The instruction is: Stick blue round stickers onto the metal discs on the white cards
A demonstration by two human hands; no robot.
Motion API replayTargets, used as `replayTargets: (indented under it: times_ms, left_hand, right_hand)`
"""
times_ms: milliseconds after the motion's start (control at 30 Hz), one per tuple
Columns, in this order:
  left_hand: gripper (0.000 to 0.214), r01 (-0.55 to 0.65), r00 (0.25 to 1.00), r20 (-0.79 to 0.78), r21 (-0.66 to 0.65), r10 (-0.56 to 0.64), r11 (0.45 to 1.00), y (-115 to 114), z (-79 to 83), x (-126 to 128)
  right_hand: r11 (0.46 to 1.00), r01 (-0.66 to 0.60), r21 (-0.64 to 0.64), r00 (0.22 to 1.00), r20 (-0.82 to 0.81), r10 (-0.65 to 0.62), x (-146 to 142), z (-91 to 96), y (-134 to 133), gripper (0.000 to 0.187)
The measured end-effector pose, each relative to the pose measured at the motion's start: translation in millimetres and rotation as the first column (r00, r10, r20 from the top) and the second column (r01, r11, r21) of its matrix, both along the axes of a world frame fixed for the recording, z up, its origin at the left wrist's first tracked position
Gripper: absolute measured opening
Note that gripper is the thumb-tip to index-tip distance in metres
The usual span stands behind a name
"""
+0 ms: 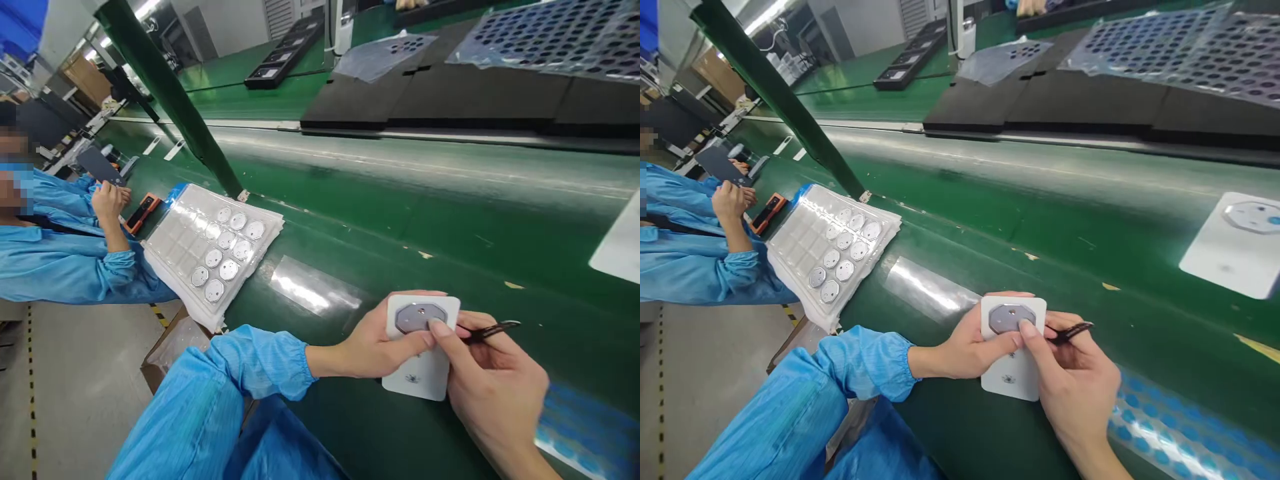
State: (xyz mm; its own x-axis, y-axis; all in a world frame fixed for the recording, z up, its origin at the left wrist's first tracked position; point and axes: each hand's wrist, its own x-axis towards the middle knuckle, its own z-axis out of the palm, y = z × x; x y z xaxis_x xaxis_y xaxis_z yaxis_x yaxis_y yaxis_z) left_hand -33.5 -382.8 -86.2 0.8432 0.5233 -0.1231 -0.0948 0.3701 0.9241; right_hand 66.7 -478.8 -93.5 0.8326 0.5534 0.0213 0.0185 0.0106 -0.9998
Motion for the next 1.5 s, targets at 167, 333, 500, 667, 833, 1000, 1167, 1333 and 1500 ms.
replayTargets:
  times_ms: [167,333,500,667,833,1000,1167,1333,1500]
  left_hand:
    - [0.054,-0.232,0.973,-0.085,-0.323,0.216,0.918,18,5.0,9]
    - [0.049,-0.295,0.955,-0.098,-0.407,0.28,0.864,34,15.0,12]
    - [0.048,-0.38,0.925,-0.147,-0.364,0.35,0.851,44,18.3,13]
    - [0.043,-0.411,0.912,-0.148,-0.294,0.383,0.863,54,19.0,13]
    - [0.043,-0.406,0.914,-0.136,-0.292,0.383,0.866,60,18.6,13]
    - [0.054,-0.237,0.956,0.079,-0.355,0.281,0.904,68,10.8,15]
    - [0.056,-0.226,0.964,0.086,-0.224,0.25,0.948,74,3.6,13]
    - [0.041,-0.23,0.966,0.078,-0.166,0.246,0.959,78,-3.6,16]
    - [0.045,-0.243,0.969,0.035,-0.03,0.244,0.969,76,-15.3,26]
  right_hand:
    - [0.999,-0.053,0.003,0.986,0.16,0.052,-7,-6.5,2,0.032]
    - [0.985,-0.166,0.042,0.903,0.408,0.134,-12,-18.3,-2,0.017]
    - [0.972,-0.236,-0.008,0.888,0.405,0.219,-21,-22.8,-2,0.024]
    - [0.961,-0.275,0.024,0.907,0.338,0.251,-22,-19.8,1,0.028]
    - [0.928,-0.366,-0.065,0.916,0.15,0.371,-17,-10.5,-2,0.032]
    - [0.961,-0.269,-0.069,0.958,0.087,0.275,13,4.6,10,0.046]
    - [0.996,-0.002,-0.089,0.988,0.152,0.016,91,16.2,44,0.051]
    - [0.94,0.148,-0.307,0.947,0.317,-0.045,146,8.0,51,0.055]
    - [0.897,0.299,-0.325,0.832,0.549,-0.078,136,2.5,24,0.064]
